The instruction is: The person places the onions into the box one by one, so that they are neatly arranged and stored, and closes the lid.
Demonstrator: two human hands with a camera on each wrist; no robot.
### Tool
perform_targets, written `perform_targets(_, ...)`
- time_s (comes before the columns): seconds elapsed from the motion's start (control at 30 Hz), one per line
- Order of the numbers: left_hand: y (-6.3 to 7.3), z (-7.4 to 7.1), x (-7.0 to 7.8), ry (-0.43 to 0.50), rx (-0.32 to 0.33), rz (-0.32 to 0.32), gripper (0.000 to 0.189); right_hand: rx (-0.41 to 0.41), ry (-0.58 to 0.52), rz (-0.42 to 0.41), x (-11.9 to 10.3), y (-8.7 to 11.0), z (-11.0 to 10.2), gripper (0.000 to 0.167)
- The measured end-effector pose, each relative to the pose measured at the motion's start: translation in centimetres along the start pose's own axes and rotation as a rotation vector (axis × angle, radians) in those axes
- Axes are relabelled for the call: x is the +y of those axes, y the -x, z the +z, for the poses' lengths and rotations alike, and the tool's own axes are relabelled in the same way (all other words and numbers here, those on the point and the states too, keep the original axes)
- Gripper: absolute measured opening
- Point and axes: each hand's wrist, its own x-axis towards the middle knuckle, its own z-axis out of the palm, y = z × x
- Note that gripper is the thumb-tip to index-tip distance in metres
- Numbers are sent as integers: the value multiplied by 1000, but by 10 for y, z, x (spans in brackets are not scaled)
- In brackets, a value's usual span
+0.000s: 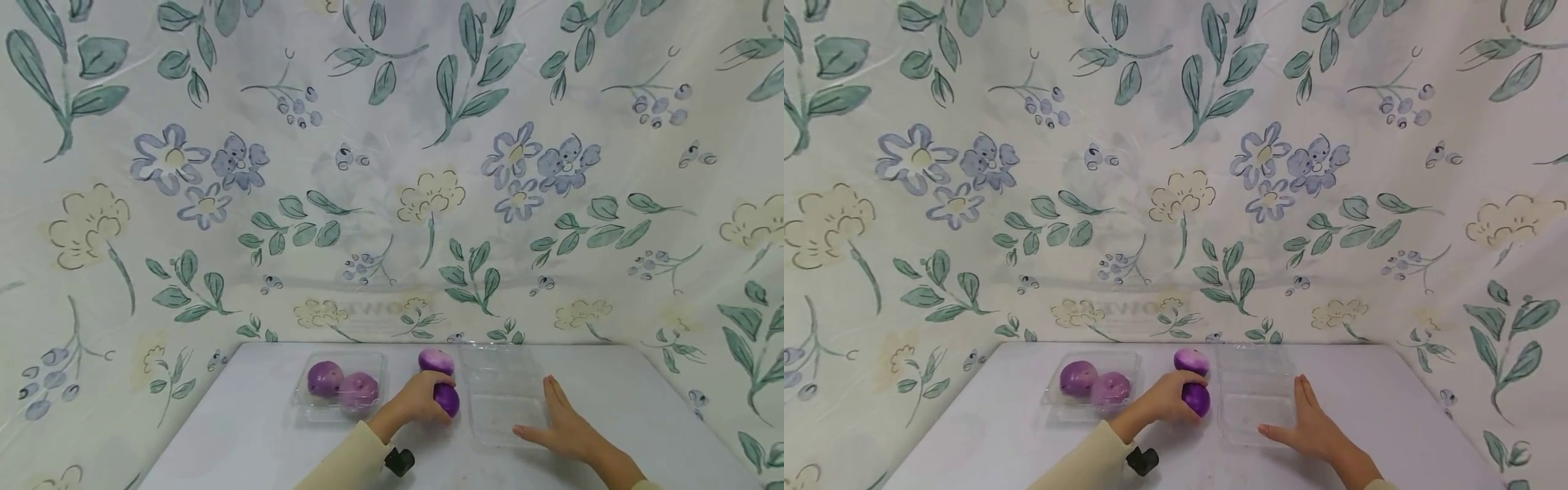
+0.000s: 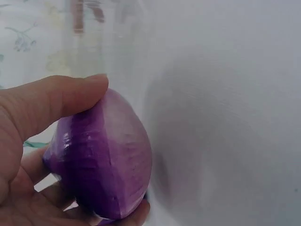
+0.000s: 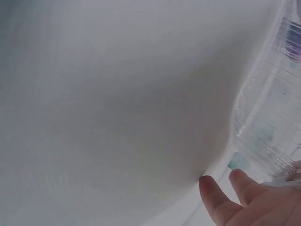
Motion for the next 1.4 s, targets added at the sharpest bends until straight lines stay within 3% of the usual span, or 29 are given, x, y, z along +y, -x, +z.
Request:
perform_targets(0.2,7,-10,13,41,17,9,58,-12,4,20,0,1,2,127)
perform_targets(0.37,7,-20,22,31,27,76,59,-1,17,-1,0,1,1,125)
perform_targets(0.6,0,-22,26,26,-28,113,59,1,20,-6,-2,0,0,125)
perform_targets(1.03,-13,-20,40,57,-1,109,58,2,23,0,-2,0,-1,125)
perform_targets(1.4,-27,-21,48,39,-29,102,59,-4,24,-4,2,-2,1,125)
